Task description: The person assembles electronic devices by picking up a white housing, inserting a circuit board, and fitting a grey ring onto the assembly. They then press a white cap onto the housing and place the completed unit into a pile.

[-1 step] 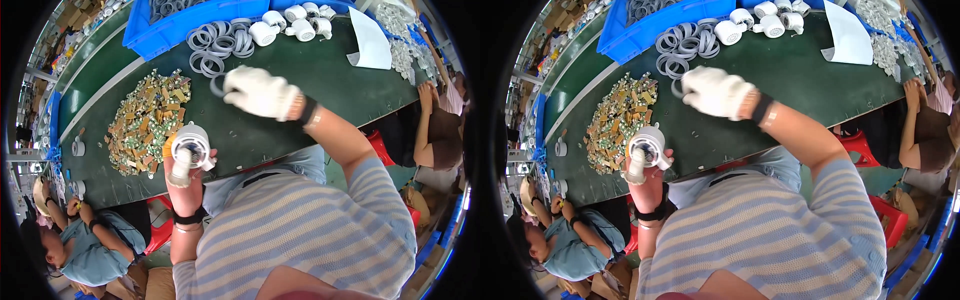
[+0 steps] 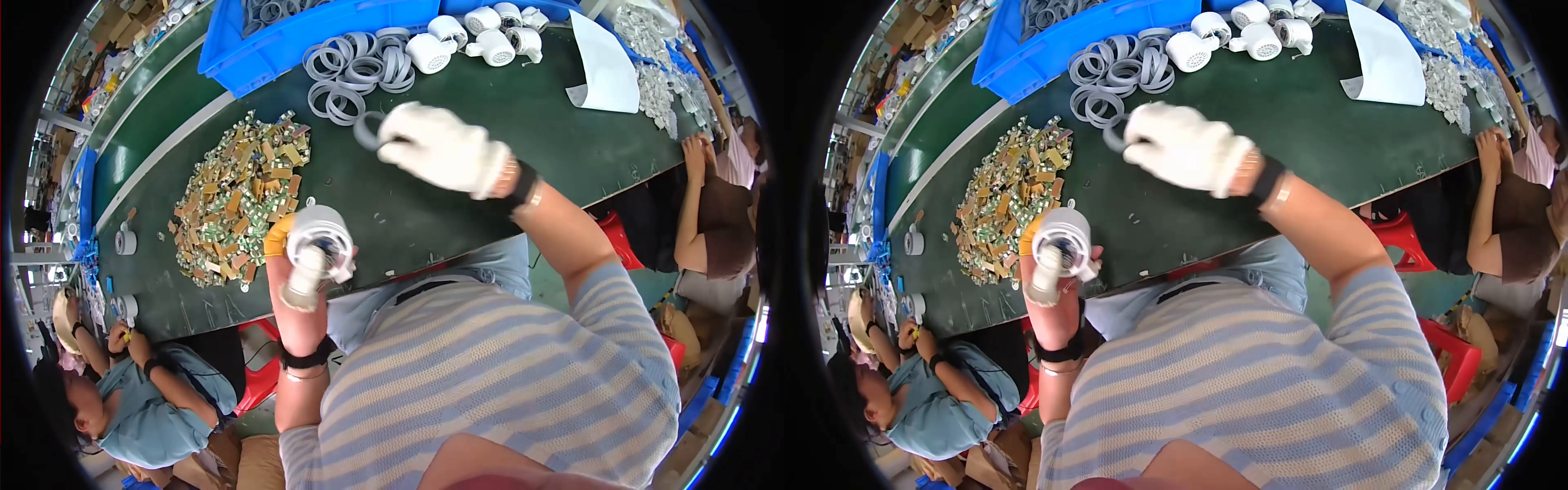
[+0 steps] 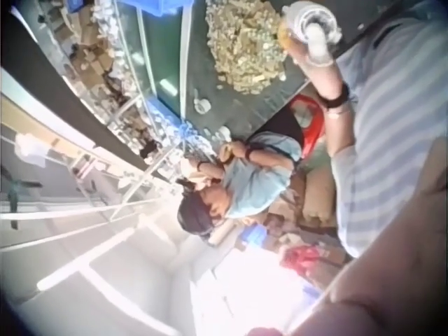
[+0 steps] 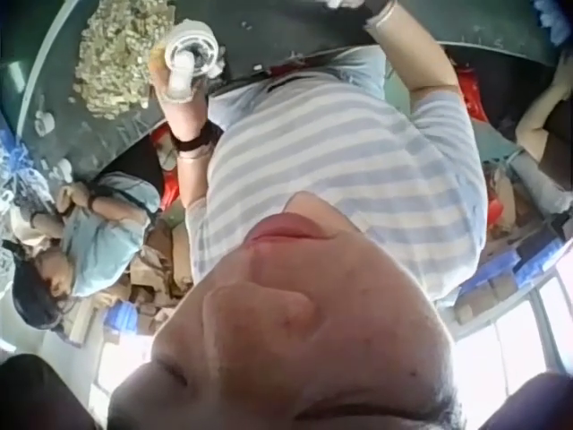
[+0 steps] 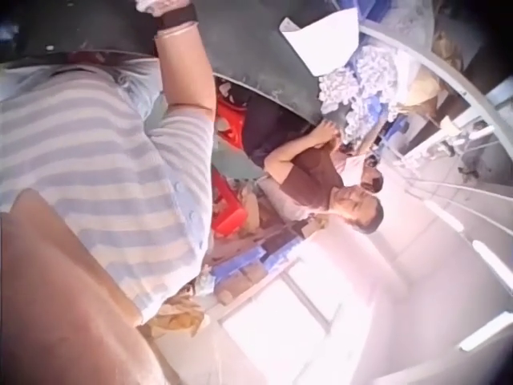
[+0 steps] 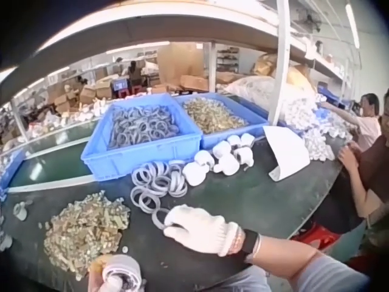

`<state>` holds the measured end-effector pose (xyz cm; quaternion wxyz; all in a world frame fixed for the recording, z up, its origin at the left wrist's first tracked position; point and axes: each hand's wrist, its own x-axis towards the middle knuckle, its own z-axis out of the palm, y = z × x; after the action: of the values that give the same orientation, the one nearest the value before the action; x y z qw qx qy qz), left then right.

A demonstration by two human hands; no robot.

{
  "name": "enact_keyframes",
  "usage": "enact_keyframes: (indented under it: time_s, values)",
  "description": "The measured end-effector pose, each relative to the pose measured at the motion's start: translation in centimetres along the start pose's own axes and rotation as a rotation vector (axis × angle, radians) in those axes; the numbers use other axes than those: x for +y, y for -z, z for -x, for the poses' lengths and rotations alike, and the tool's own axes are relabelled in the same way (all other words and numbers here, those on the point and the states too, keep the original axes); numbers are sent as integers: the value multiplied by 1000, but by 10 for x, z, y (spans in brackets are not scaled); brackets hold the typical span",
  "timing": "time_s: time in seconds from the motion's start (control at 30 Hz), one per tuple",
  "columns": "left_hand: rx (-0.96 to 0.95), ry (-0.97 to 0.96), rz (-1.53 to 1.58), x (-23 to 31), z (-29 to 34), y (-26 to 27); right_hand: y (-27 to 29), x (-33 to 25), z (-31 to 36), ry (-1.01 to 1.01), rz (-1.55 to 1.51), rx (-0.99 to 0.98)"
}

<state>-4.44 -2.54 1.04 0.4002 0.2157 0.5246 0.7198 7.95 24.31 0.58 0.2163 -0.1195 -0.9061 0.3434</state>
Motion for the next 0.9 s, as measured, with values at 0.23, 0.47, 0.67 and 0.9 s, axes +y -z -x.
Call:
enact_keyframes:
  time_s: [0.23,0.47,0.67,0.9]
  values:
    - [-213,-291,-1036,3,-21,-46,33,-16,64,-420,-1446,206]
    - [-281,-440,-1227,-8,-34,-72,33,-19,75,-487,-1564,99]
    - [-340,-488,-1325,-12,-31,-71,34,-23,74,-513,-1535,42]
    - [-357,-485,-1185,-3,-37,-64,34,-14,71,-448,-1174,-50]
